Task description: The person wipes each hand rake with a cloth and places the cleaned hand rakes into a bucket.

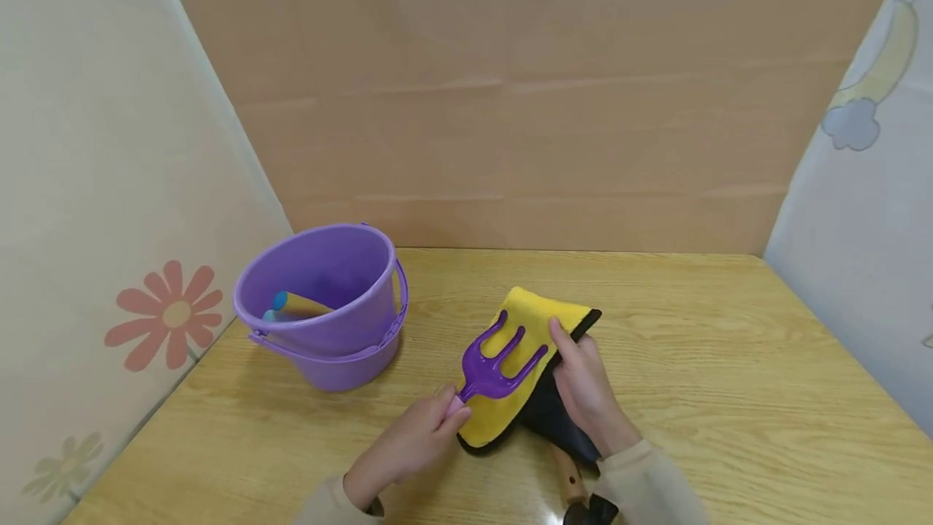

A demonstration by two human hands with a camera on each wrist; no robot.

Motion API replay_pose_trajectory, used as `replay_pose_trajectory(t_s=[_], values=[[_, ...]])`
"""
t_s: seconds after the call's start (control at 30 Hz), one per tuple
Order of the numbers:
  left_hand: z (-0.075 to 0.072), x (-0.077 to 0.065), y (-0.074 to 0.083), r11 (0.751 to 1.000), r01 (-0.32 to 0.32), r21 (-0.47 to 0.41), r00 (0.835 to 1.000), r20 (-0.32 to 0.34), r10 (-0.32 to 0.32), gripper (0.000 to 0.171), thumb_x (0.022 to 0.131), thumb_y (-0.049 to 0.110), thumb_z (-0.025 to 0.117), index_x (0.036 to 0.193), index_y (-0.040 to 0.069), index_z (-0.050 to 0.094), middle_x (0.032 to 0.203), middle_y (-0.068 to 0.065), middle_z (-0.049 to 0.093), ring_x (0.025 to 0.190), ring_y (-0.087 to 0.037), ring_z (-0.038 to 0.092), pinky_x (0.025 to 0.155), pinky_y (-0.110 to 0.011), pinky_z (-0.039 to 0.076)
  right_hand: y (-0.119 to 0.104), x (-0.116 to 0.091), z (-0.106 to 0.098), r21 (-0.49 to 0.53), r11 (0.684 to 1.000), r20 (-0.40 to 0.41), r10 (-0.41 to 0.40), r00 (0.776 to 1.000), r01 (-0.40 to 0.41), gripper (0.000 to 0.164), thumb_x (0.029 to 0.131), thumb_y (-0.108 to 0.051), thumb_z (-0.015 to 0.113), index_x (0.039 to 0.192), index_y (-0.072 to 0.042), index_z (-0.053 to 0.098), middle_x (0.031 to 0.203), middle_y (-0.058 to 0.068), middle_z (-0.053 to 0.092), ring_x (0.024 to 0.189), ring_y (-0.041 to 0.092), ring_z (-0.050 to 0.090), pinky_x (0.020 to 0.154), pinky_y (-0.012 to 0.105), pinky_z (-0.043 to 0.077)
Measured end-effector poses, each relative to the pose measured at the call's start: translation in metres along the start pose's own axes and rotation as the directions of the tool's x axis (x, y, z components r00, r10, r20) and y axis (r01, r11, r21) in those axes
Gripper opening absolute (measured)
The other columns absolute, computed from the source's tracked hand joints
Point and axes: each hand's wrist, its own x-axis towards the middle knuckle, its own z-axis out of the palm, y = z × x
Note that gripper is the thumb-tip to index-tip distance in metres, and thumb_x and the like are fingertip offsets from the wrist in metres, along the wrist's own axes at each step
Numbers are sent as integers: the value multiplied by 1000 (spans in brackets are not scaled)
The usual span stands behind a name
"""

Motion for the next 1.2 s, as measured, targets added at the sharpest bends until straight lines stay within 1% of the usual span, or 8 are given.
replay_pose_trajectory(t_s=[0.23,0.4,0.53,0.7,0.8,0.97,1.1,1.2], values=[[-18,-3,2,998,-22,-60,996,-89,17,21,92,26,55,92,6,48,64,4,42,51,-5,38,43,-20,34,-3,3,0,127,979,75,-170,983,160,26,102,-18,22,116,-15,44,117,-7,48,116,5,41,95,21,33],[-40,-5,10,996,-58,-65,983,-178,45,18,85,10,53,99,0,47,67,0,46,52,-7,40,43,-21,35,-11,10,1,268,916,184,-354,917,299,30,101,-17,21,116,-9,46,115,1,51,110,11,47,93,27,37],[-57,-7,15,997,-60,-40,960,-275,47,14,89,9,49,100,1,46,68,-1,44,55,-9,40,46,-23,36,-18,14,3,316,869,210,-456,865,382,28,100,-17,27,116,-5,46,113,4,52,109,15,49,94,29,37],[-80,-11,17,996,-46,70,898,-434,72,14,93,13,50,82,8,43,64,1,36,56,-11,38,51,-25,34,-29,13,6,295,855,175,-486,856,425,28,99,-19,33,117,-2,46,114,7,53,110,17,49,97,31,36],[-96,-12,18,982,1,187,838,-537,101,15,91,15,56,81,5,50,69,-3,42,62,-17,42,56,-30,36,-35,11,7,270,842,165,-518,839,467,31,99,-18,35,120,2,44,117,10,53,112,19,49,98,33,36],[-123,-17,17,939,110,326,742,-656,141,20,86,15,63,97,-1,63,85,-16,54,74,-30,53,64,-43,45,-47,10,7,288,797,158,-586,795,530,33,97,-17,38,121,6,41,117,14,52,112,22,49,98,33,37],[-140,-22,14,906,187,379,707,-692,143,21,85,14,64,98,-3,64,84,-21,58,78,-36,56,66,-47,47,-55,8,8,331,771,137,-610,780,544,34,96,-16,41,120,8,41,117,16,52,112,24,49,98,34,37],[-151,-24,14,875,261,408,679,-722,134,15,84,14,66,81,0,62,73,-18,57,73,-37,57,59,-46,46,-59,6,9,366,755,126,-620,774,545,32,96,-15,43,118,8,41,117,18,53,112,25,49,98,34,37]])
